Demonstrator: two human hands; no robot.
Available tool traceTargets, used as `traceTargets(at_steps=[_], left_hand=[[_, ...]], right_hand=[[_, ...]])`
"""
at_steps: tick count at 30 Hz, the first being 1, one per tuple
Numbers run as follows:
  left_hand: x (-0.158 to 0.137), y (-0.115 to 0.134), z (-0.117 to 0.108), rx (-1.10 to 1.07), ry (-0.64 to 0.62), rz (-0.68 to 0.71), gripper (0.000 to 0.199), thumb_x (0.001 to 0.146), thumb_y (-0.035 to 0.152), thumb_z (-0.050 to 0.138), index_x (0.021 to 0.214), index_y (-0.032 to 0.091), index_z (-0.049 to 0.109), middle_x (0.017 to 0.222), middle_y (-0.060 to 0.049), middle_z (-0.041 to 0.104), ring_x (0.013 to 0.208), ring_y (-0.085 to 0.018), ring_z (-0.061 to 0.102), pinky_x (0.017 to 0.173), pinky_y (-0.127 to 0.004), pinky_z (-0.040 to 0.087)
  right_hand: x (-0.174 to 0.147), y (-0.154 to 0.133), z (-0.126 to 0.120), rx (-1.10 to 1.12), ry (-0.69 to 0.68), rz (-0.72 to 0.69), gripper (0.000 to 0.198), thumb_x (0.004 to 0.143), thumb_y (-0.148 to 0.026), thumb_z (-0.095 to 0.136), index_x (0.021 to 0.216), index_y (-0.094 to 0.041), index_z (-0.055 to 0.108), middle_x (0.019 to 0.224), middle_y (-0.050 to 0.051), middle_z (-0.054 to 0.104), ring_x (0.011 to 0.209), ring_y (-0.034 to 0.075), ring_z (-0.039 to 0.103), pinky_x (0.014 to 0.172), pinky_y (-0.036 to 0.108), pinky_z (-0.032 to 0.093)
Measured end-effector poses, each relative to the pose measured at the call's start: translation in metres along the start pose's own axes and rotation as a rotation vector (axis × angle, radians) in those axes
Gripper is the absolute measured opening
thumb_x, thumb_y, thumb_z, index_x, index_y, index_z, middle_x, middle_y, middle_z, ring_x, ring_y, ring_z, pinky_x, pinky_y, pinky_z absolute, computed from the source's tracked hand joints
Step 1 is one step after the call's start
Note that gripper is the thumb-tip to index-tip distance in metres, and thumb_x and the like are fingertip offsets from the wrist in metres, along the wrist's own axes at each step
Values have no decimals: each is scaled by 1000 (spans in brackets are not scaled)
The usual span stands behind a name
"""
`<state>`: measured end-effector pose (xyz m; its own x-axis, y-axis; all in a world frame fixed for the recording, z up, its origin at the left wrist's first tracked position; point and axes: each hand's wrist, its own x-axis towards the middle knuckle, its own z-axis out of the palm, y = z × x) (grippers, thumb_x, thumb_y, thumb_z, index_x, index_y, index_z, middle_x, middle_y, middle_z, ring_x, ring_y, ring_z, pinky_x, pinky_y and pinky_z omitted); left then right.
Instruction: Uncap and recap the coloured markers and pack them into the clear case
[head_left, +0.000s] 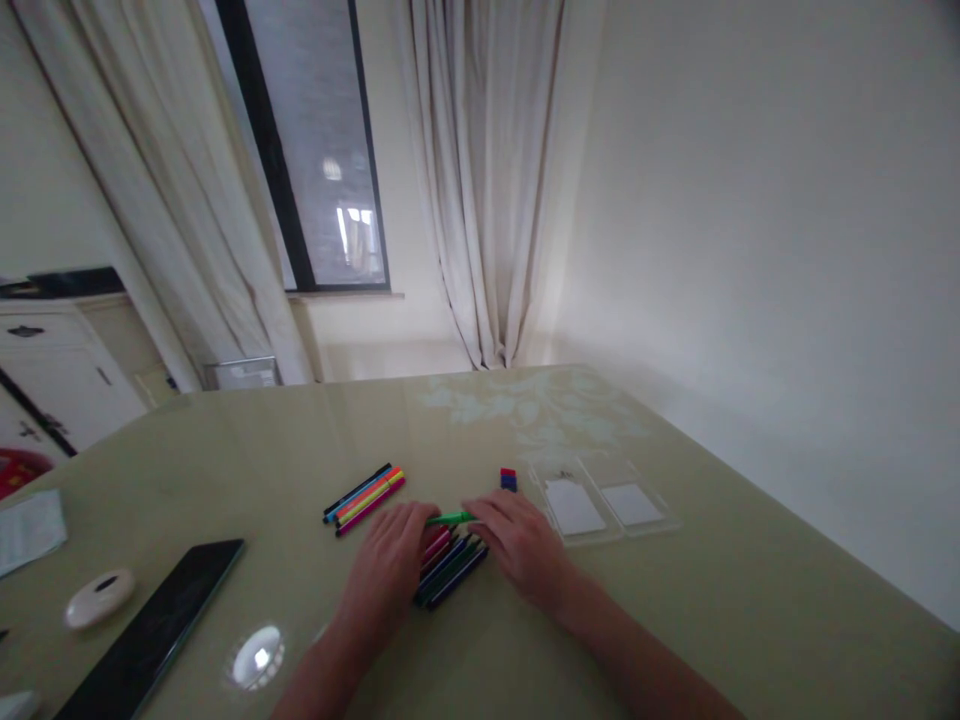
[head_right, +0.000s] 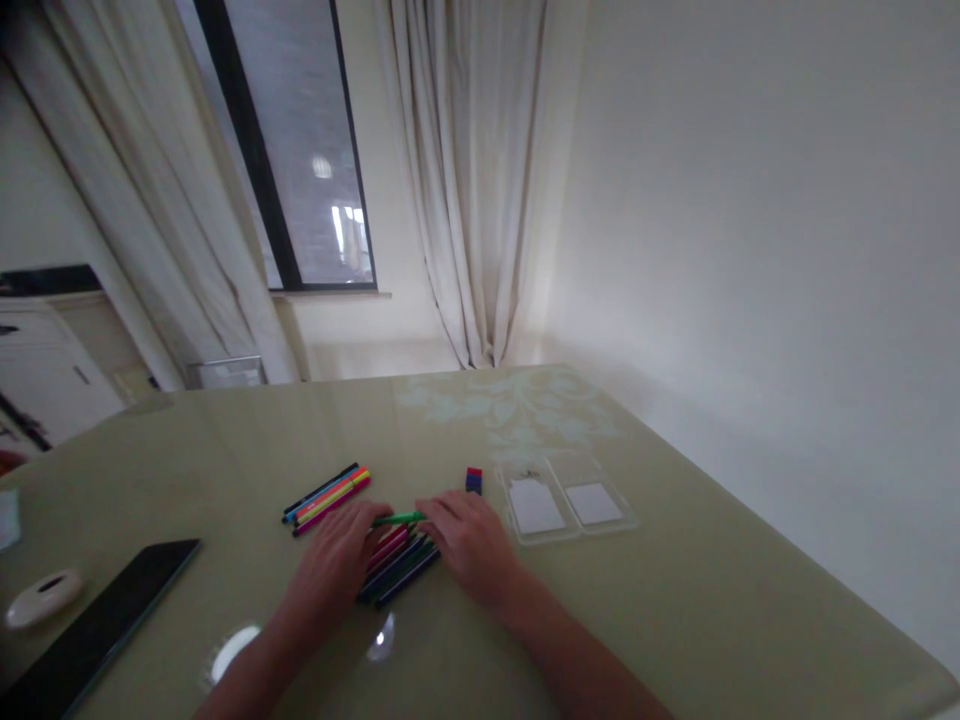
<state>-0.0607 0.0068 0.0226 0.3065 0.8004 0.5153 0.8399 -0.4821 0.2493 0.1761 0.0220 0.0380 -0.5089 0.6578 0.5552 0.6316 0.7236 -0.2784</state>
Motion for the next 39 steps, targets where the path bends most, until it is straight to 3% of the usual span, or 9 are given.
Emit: traceTargets(at_steps=[3,7,10,14,17,24,28,31,39], left_hand=[[-4,19,-1,16,18,98,24,107,26,41,114,24,64,103,-7,73,95,-25,67,89,-39,50],[-10,31,-1,45,31,112,28,105,44,50,119,24,64,105,-7,74,95,-25,68,87,-38,50],[-11,29,-5,84,9,71,35,100,57,55,102,25,69,91,-5,74,83,-24,69,77,-35,51],[-7,8,-24,238,-20,-258,49,95,69,52,78,25,66,76,-4,71,71,-25,68,62,-32,46],[-5,-13,-32,289,-21,-512,48,98,67,44,101,25,66,99,-8,75,86,-30,72,67,-35,50],[-9,-25,-3,61,-153,-346,41,103,54,35,99,24,62,105,-8,72,101,-27,69,92,-40,51],[-9,-29,-1,49,-130,-287,39,104,45,35,87,24,63,97,-6,71,96,-25,67,91,-39,49],[-8,-42,-9,138,-54,-389,37,104,42,37,94,23,66,103,-8,72,99,-27,67,91,-40,48],[-14,-64,-15,307,-121,-538,30,102,39,43,101,21,67,102,-10,70,99,-30,64,89,-41,47]], right_hand=[[-2,-4,4,-21,-5,-62,20,105,-27,58,118,-22,73,94,6,73,91,22,67,84,34,54],[-7,-8,4,0,29,-145,22,105,-28,57,121,-21,71,97,6,75,89,19,68,84,31,54],[-5,-12,0,39,38,-219,21,105,-25,57,120,-21,71,95,5,75,87,18,67,81,30,54],[1,1,-13,190,153,-124,17,103,-28,61,109,-19,74,92,6,74,88,18,68,81,28,54],[3,29,-24,196,240,92,17,104,-27,60,106,-20,76,94,6,76,89,20,70,83,31,54],[-2,70,-27,-48,-111,457,17,98,-18,61,107,-20,76,105,8,79,99,24,71,90,35,51],[-2,64,-25,-179,-238,454,16,97,-17,63,107,-21,75,104,7,77,102,25,69,90,34,47],[1,59,-25,-257,-271,421,13,97,-17,63,101,-21,74,101,7,76,101,25,67,90,36,45],[1,57,-22,-286,-216,404,11,96,-19,65,101,-19,75,106,10,73,105,28,64,93,40,46]])
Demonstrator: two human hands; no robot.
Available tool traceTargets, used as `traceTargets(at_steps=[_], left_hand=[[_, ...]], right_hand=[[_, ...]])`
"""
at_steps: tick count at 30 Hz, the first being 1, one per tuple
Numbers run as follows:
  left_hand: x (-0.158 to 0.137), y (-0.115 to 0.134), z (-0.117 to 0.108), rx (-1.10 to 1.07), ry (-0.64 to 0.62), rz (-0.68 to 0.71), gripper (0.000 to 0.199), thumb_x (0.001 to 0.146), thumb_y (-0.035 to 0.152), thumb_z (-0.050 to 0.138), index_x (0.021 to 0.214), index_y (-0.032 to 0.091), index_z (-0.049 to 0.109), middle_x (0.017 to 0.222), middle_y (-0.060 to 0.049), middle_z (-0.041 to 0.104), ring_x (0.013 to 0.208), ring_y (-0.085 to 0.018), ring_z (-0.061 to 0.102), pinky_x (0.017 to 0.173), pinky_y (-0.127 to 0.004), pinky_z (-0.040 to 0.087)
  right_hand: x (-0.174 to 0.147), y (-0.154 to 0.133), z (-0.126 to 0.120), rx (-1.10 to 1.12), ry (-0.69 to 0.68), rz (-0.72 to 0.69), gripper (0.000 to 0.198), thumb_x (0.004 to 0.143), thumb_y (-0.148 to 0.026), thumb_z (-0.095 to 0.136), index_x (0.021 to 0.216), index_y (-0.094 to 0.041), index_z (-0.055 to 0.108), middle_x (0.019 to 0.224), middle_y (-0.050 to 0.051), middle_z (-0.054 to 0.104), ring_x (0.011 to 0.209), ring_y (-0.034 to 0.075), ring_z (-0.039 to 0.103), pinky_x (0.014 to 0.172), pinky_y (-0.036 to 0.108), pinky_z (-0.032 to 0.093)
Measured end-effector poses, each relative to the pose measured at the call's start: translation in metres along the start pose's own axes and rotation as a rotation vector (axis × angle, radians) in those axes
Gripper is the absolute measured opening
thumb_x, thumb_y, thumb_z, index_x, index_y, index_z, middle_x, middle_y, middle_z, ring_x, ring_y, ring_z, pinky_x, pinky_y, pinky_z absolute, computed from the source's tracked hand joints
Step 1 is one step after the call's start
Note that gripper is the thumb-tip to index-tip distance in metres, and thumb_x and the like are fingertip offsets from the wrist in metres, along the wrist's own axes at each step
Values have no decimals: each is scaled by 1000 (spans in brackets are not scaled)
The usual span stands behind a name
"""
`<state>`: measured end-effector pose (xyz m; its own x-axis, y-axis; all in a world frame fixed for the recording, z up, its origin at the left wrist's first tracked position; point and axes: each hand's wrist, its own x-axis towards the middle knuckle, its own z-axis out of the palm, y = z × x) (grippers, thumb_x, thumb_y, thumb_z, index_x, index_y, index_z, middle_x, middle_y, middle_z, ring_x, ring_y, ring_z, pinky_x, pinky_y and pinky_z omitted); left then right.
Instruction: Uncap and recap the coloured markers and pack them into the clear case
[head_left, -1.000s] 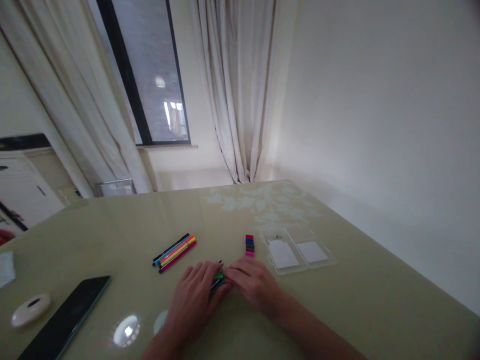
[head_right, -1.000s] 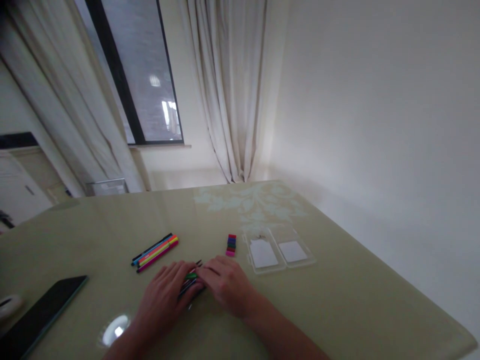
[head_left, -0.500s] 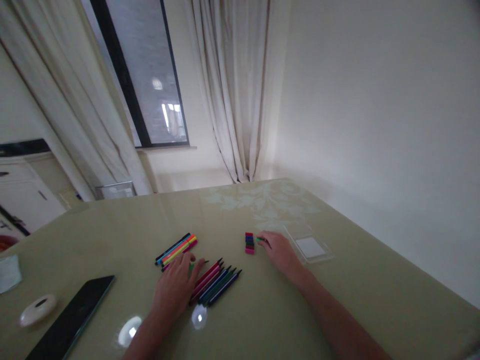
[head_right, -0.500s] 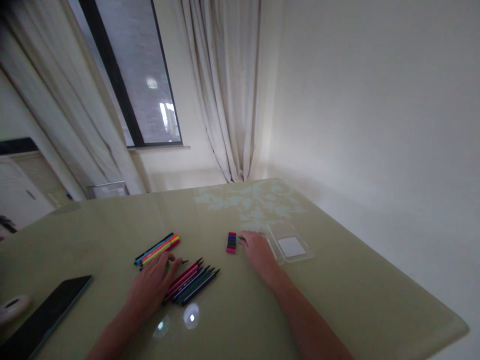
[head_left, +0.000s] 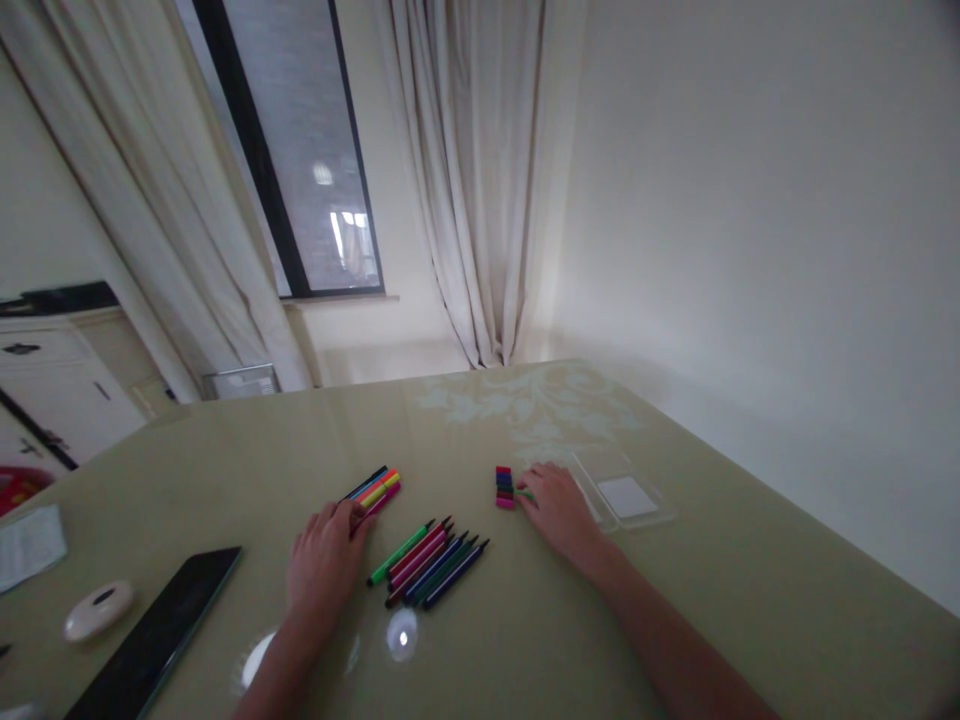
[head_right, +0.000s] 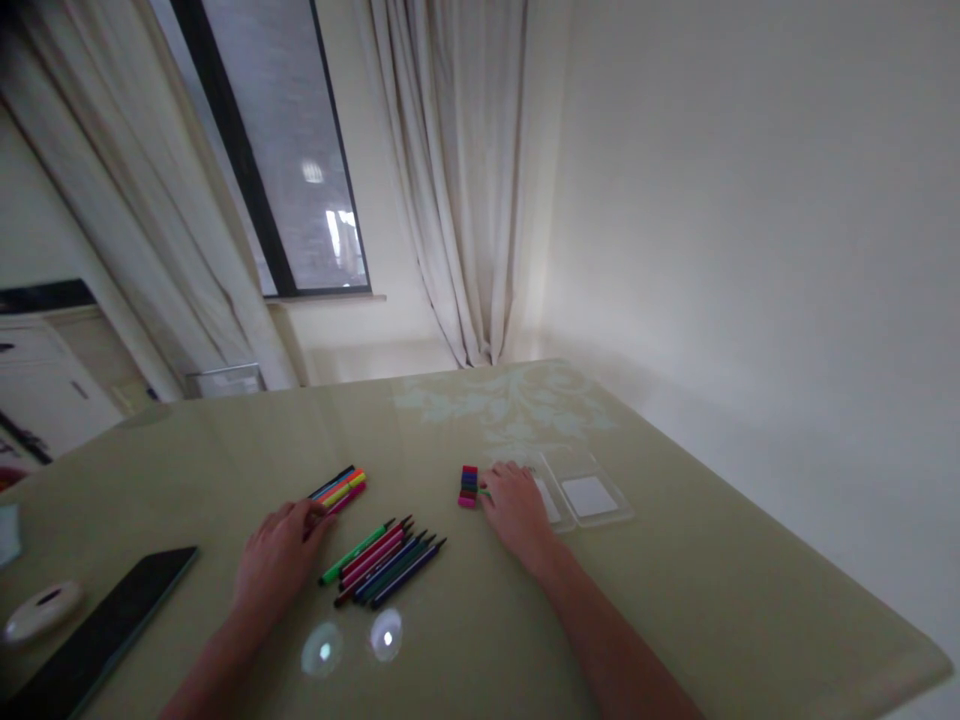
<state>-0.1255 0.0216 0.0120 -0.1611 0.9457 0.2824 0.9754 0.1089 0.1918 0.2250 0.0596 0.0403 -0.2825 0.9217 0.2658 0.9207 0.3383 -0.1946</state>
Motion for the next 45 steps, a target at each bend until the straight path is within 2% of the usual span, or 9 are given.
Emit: traceTargets(at_steps=[4,8,10,13,17,23,30,36,45], left_hand=[[-1,6,1,-55,50,47,29,103,36,44,100,22,68,103,-9,70,100,-30,64,86,-42,48],[-9,33,-9,-230,260,419,26,106,36,44,99,22,65,99,-6,71,92,-25,65,83,-37,48],[-17,50,-17,-258,293,685,24,109,35,43,105,24,64,98,-4,72,90,-22,66,84,-35,47],[-28,68,-23,-257,361,793,25,111,32,39,112,22,61,99,-5,73,89,-21,67,86,-35,47],[-37,77,-18,-225,294,746,30,109,43,41,114,22,61,99,-6,74,86,-22,69,82,-36,49],[-42,82,-19,-118,-76,446,40,98,65,51,96,28,66,81,-4,76,73,-25,73,65,-33,48],[-11,34,-37,-21,-109,-97,48,101,67,34,101,28,61,95,-7,78,84,-32,75,63,-34,45],[-10,29,-14,-149,-168,58,43,108,47,22,105,25,58,111,-10,73,101,-29,72,78,-37,51],[-13,33,-1,-244,-163,202,34,106,38,28,95,24,56,102,-8,70,96,-26,67,86,-40,51]], right_hand=[[-4,-12,-3,97,102,-59,14,98,-24,67,109,-18,73,112,10,73,106,28,64,95,41,47],[-14,-39,-1,224,189,-294,45,97,-37,71,136,-17,60,122,11,70,112,26,63,97,38,49],[-19,-51,3,206,215,-414,34,101,-36,65,130,-19,64,112,9,72,104,24,65,93,35,49],[-23,-62,11,135,254,-474,19,104,-34,59,110,-20,70,92,5,72,88,21,65,83,33,49],[-27,-64,13,114,270,-546,16,104,-30,61,108,-18,71,89,5,72,85,20,64,80,32,47],[-27,-65,4,137,222,-614,19,105,-28,58,113,-21,73,89,5,75,83,20,65,82,33,46],[-9,-8,-14,282,277,-178,26,105,-36,57,112,-23,78,94,7,76,89,21,67,86,34,47],[-2,9,-6,303,204,-21,22,102,-28,61,96,-20,81,93,6,65,84,18,65,78,29,50],[-1,8,4,197,83,34,24,103,-20,54,110,-20,77,106,7,69,95,20,68,87,30,51]])
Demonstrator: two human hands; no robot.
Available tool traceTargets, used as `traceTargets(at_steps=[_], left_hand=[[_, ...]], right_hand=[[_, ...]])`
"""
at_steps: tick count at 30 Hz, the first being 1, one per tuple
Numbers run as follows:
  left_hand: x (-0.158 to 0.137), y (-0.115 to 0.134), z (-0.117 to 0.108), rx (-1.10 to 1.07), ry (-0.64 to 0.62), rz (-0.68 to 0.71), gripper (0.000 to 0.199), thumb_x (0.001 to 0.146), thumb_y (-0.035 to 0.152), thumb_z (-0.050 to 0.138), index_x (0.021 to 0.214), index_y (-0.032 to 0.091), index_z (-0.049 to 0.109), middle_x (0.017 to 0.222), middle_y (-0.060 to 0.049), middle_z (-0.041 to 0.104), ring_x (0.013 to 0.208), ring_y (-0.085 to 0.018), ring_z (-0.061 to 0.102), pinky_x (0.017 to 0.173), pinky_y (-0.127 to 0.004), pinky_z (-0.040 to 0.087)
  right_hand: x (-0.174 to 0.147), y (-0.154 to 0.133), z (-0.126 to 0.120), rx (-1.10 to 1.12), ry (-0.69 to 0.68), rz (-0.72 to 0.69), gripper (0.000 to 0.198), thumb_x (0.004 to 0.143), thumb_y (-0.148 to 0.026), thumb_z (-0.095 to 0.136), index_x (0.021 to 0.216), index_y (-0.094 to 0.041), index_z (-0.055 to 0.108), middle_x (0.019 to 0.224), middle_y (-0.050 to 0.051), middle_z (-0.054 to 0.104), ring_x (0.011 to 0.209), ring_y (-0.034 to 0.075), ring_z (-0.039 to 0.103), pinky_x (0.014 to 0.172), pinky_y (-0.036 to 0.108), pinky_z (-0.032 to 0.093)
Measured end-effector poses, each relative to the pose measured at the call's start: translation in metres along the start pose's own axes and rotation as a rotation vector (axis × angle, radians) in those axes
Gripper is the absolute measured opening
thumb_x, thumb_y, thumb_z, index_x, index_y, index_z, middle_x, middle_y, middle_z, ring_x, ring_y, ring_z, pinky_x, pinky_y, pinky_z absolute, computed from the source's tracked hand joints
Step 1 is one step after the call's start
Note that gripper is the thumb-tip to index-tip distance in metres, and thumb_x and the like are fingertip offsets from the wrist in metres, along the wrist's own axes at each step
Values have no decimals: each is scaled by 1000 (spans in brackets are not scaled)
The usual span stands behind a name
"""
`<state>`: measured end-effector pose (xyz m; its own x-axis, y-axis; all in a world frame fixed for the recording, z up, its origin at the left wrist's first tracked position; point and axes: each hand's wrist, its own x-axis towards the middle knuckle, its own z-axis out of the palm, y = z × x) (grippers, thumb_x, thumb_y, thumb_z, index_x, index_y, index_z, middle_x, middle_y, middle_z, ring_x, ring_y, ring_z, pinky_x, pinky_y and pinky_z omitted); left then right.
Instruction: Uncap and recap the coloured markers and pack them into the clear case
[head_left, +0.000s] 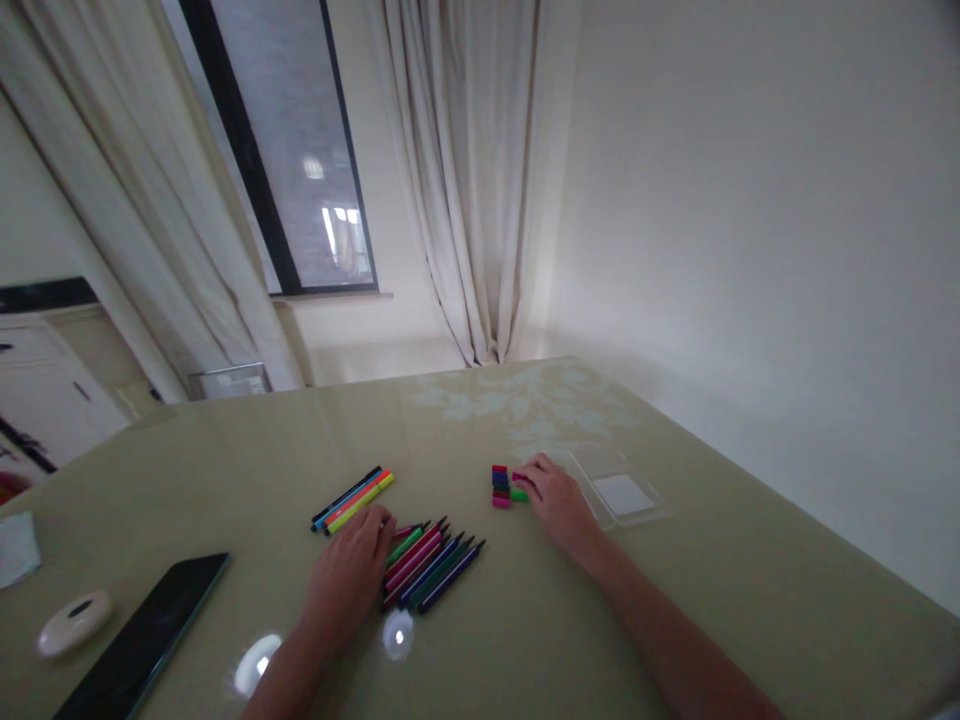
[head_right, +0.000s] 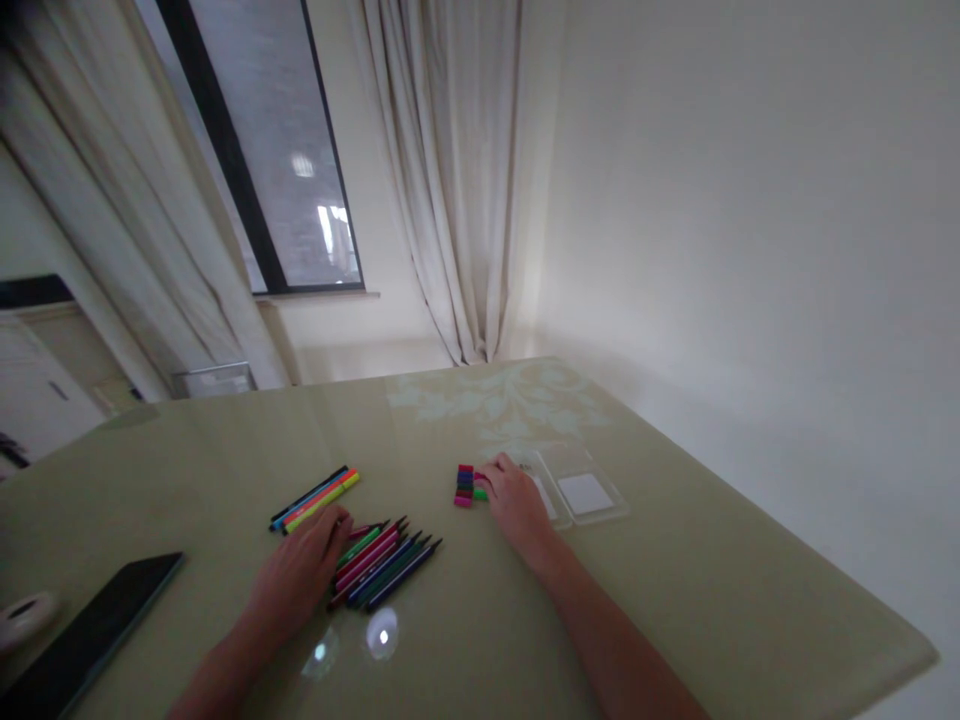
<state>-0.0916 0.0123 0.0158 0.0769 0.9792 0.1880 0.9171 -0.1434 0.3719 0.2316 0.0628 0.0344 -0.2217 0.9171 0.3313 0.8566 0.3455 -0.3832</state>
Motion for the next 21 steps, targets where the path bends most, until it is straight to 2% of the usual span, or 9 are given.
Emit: traceTargets(at_steps=[4,7,9,16,21], left_hand=[[4,-11,0,47,87,27,38,105,40,31,93,23,62,103,-10,70,99,-27,65,91,-41,50],[7,-27,-5,159,228,-71,41,104,37,30,106,18,67,111,-14,70,103,-30,64,94,-43,49],[7,-37,-9,229,274,-138,44,104,35,29,115,15,67,114,-15,69,104,-32,63,95,-45,48],[5,-44,-11,236,182,-199,39,104,41,36,109,19,69,109,-11,70,103,-30,63,94,-41,47],[6,-45,-10,211,194,-196,37,102,40,37,105,20,68,108,-11,71,102,-30,64,91,-40,48]], right_hand=[[3,2,5,-165,-56,-14,27,104,-20,50,111,-20,76,107,9,72,101,24,66,92,34,48],[4,-1,5,-254,-97,-32,28,103,-17,50,111,-21,76,109,10,73,106,26,63,93,37,44],[4,-3,3,-274,-114,-31,29,101,-14,49,110,-22,76,109,10,73,107,26,63,93,37,43],[3,-9,-4,-293,-132,-36,32,100,-11,48,108,-20,77,109,11,72,107,27,61,93,38,43],[4,-10,-4,-278,-131,-28,29,99,-12,50,105,-20,77,108,11,72,106,26,62,91,37,42]])
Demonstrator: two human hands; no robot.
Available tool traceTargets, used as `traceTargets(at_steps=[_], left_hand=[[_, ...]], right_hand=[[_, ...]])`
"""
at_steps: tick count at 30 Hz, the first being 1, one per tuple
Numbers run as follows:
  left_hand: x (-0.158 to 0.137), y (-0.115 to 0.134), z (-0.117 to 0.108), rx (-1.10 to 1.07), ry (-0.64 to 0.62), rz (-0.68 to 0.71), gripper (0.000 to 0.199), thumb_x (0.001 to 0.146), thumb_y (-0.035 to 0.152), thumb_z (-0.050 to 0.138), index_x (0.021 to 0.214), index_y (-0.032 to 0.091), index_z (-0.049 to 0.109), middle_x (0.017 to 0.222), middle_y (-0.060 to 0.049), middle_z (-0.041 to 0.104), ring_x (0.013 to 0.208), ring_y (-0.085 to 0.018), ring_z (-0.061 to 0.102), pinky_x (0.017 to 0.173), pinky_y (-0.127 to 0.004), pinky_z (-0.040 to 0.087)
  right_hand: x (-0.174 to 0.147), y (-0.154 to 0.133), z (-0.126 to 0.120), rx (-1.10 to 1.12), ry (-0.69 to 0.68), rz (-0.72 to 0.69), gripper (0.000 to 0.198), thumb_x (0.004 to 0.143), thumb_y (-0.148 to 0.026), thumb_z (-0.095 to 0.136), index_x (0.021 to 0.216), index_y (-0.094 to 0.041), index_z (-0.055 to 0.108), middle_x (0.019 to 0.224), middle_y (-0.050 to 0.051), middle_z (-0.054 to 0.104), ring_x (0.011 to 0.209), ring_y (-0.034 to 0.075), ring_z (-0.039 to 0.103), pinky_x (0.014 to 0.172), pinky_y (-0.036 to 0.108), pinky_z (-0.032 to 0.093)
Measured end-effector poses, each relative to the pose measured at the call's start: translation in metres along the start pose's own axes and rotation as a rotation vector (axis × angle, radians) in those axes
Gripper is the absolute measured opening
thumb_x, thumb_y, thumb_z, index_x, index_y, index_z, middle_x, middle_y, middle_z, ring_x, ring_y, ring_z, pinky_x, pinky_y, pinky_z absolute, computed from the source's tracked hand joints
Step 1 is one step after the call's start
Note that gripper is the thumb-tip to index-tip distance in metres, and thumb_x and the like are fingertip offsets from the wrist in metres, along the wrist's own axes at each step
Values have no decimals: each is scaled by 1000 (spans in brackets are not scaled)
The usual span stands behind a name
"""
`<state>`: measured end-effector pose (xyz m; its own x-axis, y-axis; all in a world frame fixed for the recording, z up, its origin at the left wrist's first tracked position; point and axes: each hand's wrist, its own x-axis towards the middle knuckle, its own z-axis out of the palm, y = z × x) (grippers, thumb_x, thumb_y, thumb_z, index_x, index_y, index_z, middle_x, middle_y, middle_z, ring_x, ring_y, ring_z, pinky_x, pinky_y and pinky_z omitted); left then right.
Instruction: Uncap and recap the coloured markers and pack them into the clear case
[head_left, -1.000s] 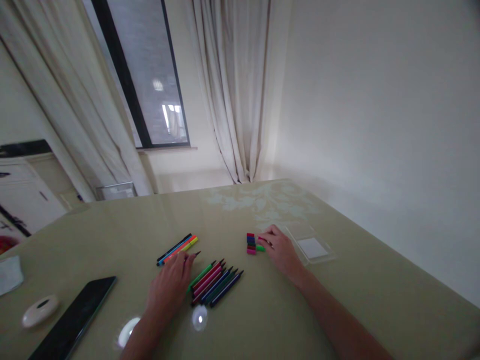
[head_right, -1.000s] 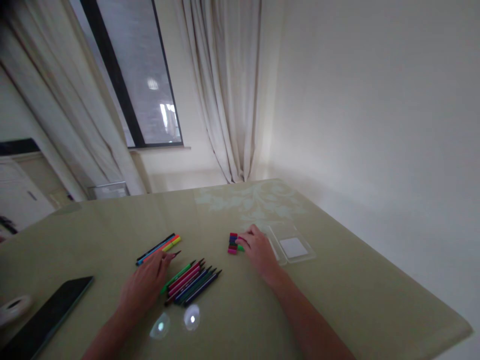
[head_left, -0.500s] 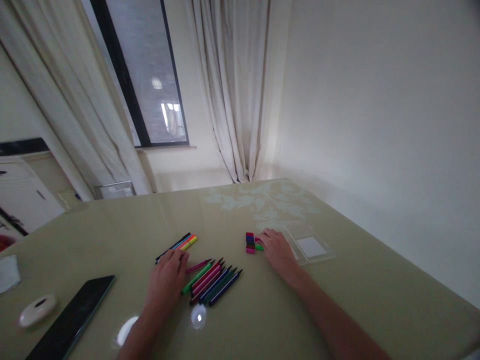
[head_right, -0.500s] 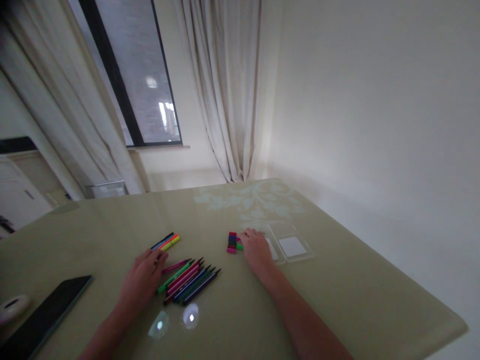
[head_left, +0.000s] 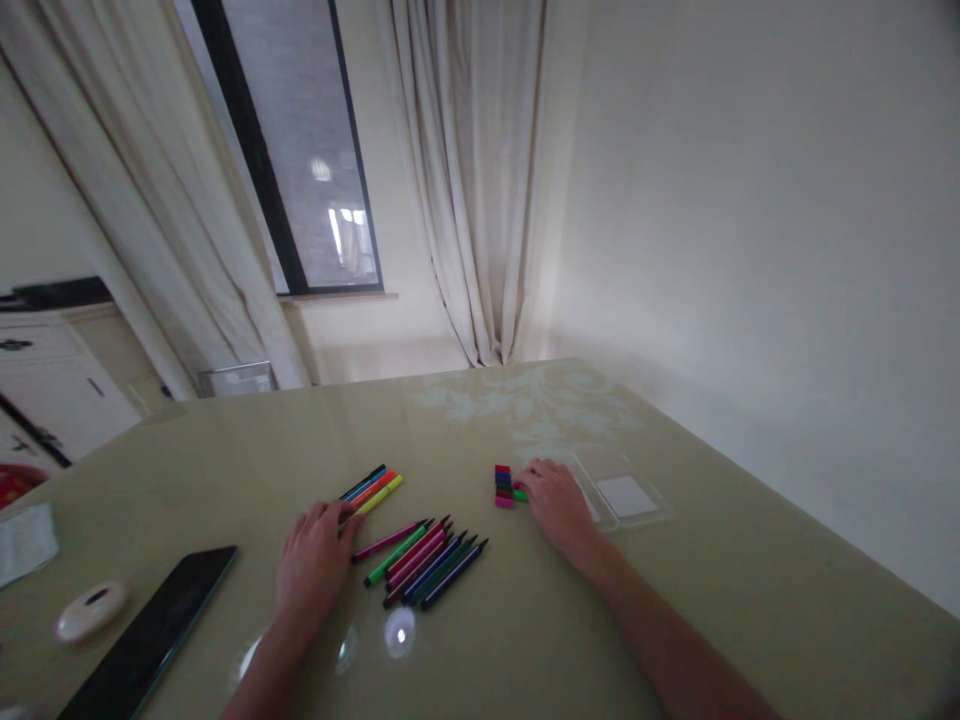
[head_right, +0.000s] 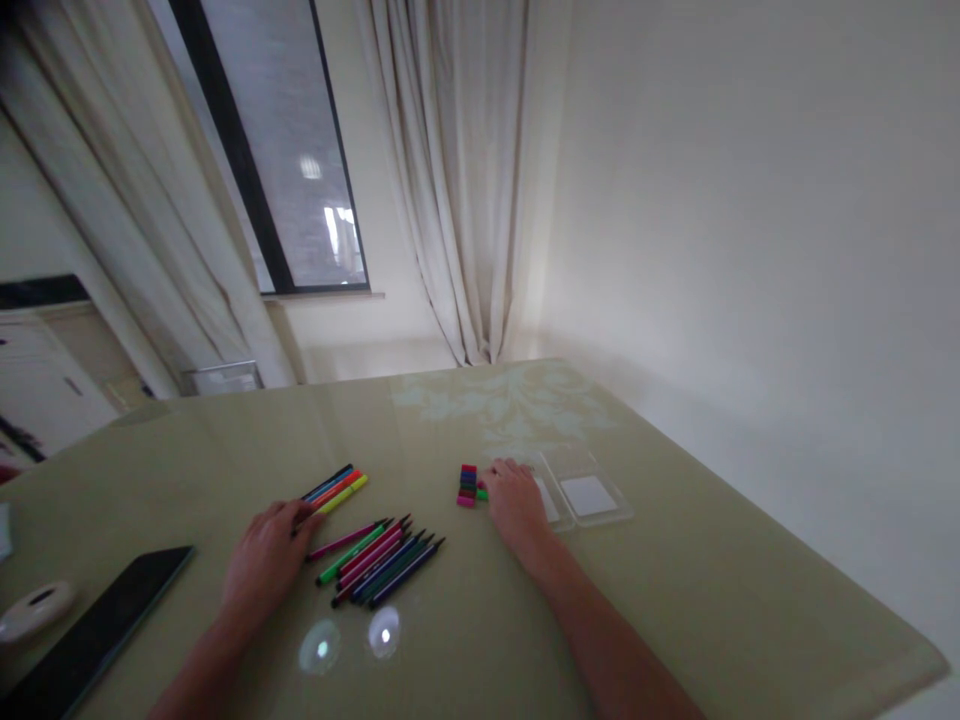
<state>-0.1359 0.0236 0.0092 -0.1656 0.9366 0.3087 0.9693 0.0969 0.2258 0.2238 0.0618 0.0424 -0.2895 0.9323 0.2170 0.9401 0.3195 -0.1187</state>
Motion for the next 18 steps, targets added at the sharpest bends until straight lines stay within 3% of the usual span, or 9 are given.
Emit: traceTargets(at_steps=[6,9,13,15,18], left_hand=[[0,17,-2,-220,124,163,36,103,44,38,104,23,67,107,-9,70,99,-28,63,91,-41,49],[-5,33,-4,-294,154,280,33,104,44,40,101,25,68,105,-7,71,100,-27,64,92,-41,49],[-14,52,-6,-314,120,422,31,105,43,44,99,26,69,104,-7,73,101,-27,65,91,-40,49],[-18,58,-6,-305,117,479,31,106,42,44,101,26,70,103,-7,73,100,-26,65,90,-39,49],[-23,64,-4,-260,182,543,31,108,38,42,104,24,69,104,-7,73,101,-27,65,92,-40,47]], right_hand=[[0,1,1,41,22,13,25,102,-16,52,102,-20,77,105,10,74,104,26,63,91,37,43],[-4,-4,-3,130,112,-1,24,105,-24,52,112,-20,74,108,10,74,103,26,64,92,37,44],[-13,-21,-5,275,208,-236,37,105,-37,57,138,-21,61,116,10,73,106,25,65,94,36,47],[-17,-32,-3,272,216,-356,34,105,-37,57,135,-21,64,111,9,74,103,24,66,92,36,48],[-22,-44,2,240,238,-411,25,108,-35,52,112,-22,73,96,7,74,94,22,66,88,34,47]])
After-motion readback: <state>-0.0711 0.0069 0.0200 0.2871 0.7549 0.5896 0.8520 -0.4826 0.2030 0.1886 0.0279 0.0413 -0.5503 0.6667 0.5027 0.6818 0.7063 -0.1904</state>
